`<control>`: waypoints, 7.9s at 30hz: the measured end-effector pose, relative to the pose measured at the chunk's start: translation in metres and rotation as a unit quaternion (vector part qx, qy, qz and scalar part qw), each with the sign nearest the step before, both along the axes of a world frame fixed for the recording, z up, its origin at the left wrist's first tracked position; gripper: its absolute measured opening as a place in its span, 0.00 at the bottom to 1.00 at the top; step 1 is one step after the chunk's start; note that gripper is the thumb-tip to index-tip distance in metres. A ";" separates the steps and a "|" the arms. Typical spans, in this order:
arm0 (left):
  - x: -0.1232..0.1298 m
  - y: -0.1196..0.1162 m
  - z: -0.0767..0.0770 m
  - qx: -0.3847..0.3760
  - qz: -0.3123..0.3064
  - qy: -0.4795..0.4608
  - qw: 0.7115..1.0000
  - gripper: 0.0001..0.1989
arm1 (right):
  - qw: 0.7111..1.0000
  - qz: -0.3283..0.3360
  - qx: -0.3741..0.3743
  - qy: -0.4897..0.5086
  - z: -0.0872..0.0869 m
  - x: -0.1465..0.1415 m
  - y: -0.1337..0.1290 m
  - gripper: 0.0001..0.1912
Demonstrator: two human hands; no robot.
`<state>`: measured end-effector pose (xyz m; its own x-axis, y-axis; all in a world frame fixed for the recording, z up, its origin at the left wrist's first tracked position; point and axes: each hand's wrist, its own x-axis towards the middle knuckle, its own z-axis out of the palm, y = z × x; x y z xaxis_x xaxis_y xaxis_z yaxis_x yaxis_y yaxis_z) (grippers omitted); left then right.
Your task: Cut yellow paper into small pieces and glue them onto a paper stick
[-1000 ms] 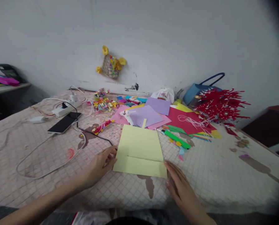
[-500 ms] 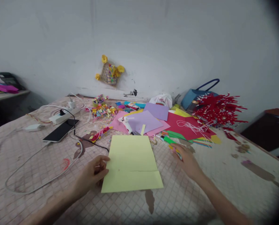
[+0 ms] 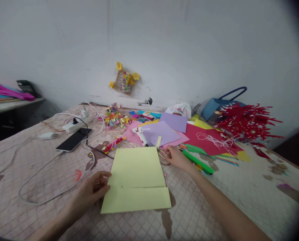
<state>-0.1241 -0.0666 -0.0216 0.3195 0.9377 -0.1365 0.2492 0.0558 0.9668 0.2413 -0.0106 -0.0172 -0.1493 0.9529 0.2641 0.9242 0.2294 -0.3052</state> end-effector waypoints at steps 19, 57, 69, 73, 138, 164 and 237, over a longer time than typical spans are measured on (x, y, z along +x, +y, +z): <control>0.003 -0.004 0.001 0.031 0.017 0.004 0.999 0.21 | 0.999 -0.029 -0.016 0.008 -0.006 0.010 -0.011 0.08; 0.041 -0.039 0.032 0.395 -0.107 0.163 0.898 0.13 | 0.997 0.070 -0.041 0.012 0.022 -0.016 -0.062 0.09; 0.074 -0.003 0.033 0.272 -0.228 0.181 0.917 0.09 | 0.972 0.116 -0.131 -0.154 0.040 0.006 -0.122 0.15; 0.081 -0.005 0.038 0.276 -0.237 0.185 0.913 0.08 | 0.969 0.120 -0.136 -0.170 0.039 0.009 -0.130 0.12; 0.120 0.008 0.013 0.421 -0.487 0.180 0.744 0.28 | 0.921 0.253 -0.126 -0.269 0.033 0.024 -0.144 0.19; 0.120 0.007 0.010 0.441 -0.477 0.179 0.739 0.28 | 0.922 0.264 -0.092 -0.268 0.029 0.034 -0.140 0.17; 0.086 0.031 0.024 0.447 -0.485 0.236 0.713 0.22 | 0.925 0.268 -0.089 -0.256 0.031 0.007 -0.134 0.18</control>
<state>-0.0378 -0.0356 0.0019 0.9938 0.0859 0.0703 0.0608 -0.9510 0.3032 0.2478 -0.1442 0.0141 -0.6741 0.7278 -0.1260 0.7266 0.6841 0.0640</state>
